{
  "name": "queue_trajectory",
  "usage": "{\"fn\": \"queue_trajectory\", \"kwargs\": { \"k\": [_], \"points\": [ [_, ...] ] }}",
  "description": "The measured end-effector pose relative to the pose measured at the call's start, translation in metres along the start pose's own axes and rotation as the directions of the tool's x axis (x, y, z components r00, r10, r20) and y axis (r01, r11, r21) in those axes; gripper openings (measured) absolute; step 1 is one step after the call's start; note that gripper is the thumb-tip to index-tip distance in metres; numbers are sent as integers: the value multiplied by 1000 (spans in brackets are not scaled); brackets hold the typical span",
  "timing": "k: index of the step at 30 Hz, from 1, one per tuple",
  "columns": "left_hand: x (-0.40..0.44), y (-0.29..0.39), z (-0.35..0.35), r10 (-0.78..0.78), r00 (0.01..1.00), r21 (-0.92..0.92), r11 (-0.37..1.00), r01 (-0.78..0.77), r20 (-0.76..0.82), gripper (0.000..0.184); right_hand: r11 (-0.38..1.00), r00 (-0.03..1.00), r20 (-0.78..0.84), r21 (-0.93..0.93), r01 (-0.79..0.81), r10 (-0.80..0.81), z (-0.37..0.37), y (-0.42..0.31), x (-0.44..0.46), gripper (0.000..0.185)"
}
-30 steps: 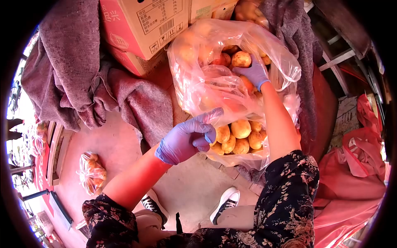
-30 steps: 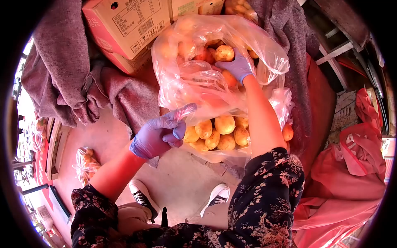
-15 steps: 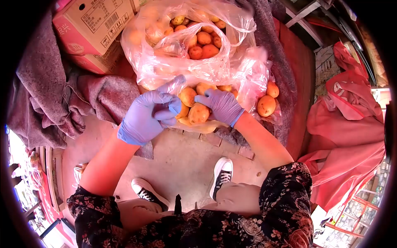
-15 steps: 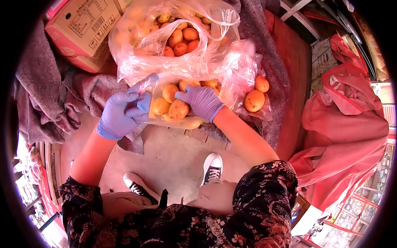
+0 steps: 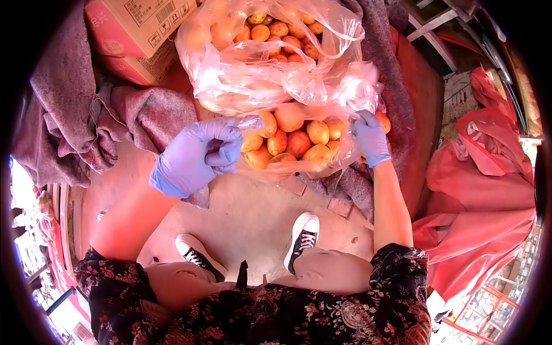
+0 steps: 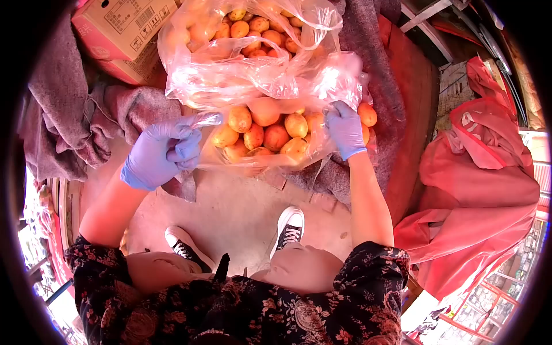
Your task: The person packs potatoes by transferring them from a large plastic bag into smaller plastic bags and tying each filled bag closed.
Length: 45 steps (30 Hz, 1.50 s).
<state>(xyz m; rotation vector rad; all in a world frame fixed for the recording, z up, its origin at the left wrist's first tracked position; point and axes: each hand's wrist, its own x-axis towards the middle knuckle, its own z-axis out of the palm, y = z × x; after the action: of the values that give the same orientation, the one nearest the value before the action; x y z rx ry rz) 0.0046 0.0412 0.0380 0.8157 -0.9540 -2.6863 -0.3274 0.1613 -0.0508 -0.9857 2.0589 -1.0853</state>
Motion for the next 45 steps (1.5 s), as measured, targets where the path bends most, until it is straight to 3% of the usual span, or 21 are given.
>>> {"fn": "queue_trajectory", "kwargs": {
  "k": [3, 5, 7, 9, 11, 13, 14, 15, 17, 19, 23, 24, 27, 29, 31, 35, 36, 39, 42, 44, 45],
  "points": [
    [-35, 3, -4, 18, 999, 50, 999, -16, -38, 51, 852, 992, 7, 511, -110, 124, 3, -22, -16, 20],
    [-68, 13, -5, 0, 998, 23, 1000, 1, -57, 49, 797, 980, -67, 594, -110, 186, 13, -65, -34, 21],
    [-100, 23, -7, 14, 996, -14, 1000, -15, -84, 69, 734, 962, 247, 631, -250, 116, 6, -74, -29, 18],
    [-146, 30, -17, 52, 985, -64, 996, -63, -163, 92, 706, 944, 235, 626, -331, 233, 39, -113, -44, 19],
    [-198, 27, -24, 111, 976, -32, 992, -119, -188, 95, 672, 817, 572, 575, -467, 79, 67, -120, -47, 17],
    [-238, -1, -50, 274, 917, 23, 960, -279, -289, 97, 720, 726, 681, 459, -521, 92, 115, -143, -50, 17],
    [-263, -15, -58, 304, 886, -81, 932, -352, -350, 98, 775, 680, 728, 380, -505, 86, 143, -149, -57, 15],
    [-282, -35, -72, 373, 847, -159, 876, -456, -378, 95, 828, 728, 671, 326, -456, 137, 177, -158, -68, 12],
    [-307, -78, -88, 446, 738, -250, 743, -621, -507, 92, 858, 533, 844, 229, -459, 60, 236, -173, -75, 12],
    [-313, -114, -101, 459, 631, -220, 672, -707, -625, 90, 870, 447, 894, 188, -456, 41, 305, -187, -93, 12],
    [-318, -137, -142, 395, 355, 79, 754, -652, -847, 86, 971, 403, 915, 117, -210, -23, 435, -213, -120, 15],
    [-327, -142, -157, 423, 307, 106, 715, -691, -852, 81, 928, 351, 935, 171, -331, -48, 459, -224, -130, 15],
    [-336, -143, -186, 476, 244, 107, 599, -794, -845, 80, 873, 252, 967, 155, -462, -38, 519, -236, -140, 13],
    [-342, -142, -204, 498, 196, 103, 511, -854, -845, 76, 918, 331, 937, 222, -329, -108, 542, -242, -150, 14],
    [-344, -141, -212, 470, 149, 64, 408, -911, -870, 70, 920, 296, 914, 342, -190, -278, 563, -239, -149, 15],
    [-356, -135, -226, 323, 246, -44, 522, -852, -914, 59, 902, 285, 871, 429, -40, -401, 570, -235, -132, 15],
    [-365, -142, -233, 336, 300, -90, 519, -850, -893, 50, 896, 282, 883, 423, -135, -375, 571, -231, -126, 15],
    [-386, -144, -245, 107, 525, -514, 116, -850, -844, 41, 799, 138, 971, 237, -552, -193, 559, -229, -120, 23],
    [-382, -146, -251, 59, 683, -675, 107, -730, -728, 44, 772, 78, 992, 125, -624, -97, 550, -222, -119, 36],
    [-371, -157, -261, 104, 733, -679, 309, -666, -672, 39, 753, 112, 993, 47, -656, 36, 547, -226, -122, 37],
    [-366, -159, -265, 120, 759, -667, 404, -626, -640, 37, 779, 7, 1000, -8, -627, 16, 548, -220, -120, 33]
  ]
}}
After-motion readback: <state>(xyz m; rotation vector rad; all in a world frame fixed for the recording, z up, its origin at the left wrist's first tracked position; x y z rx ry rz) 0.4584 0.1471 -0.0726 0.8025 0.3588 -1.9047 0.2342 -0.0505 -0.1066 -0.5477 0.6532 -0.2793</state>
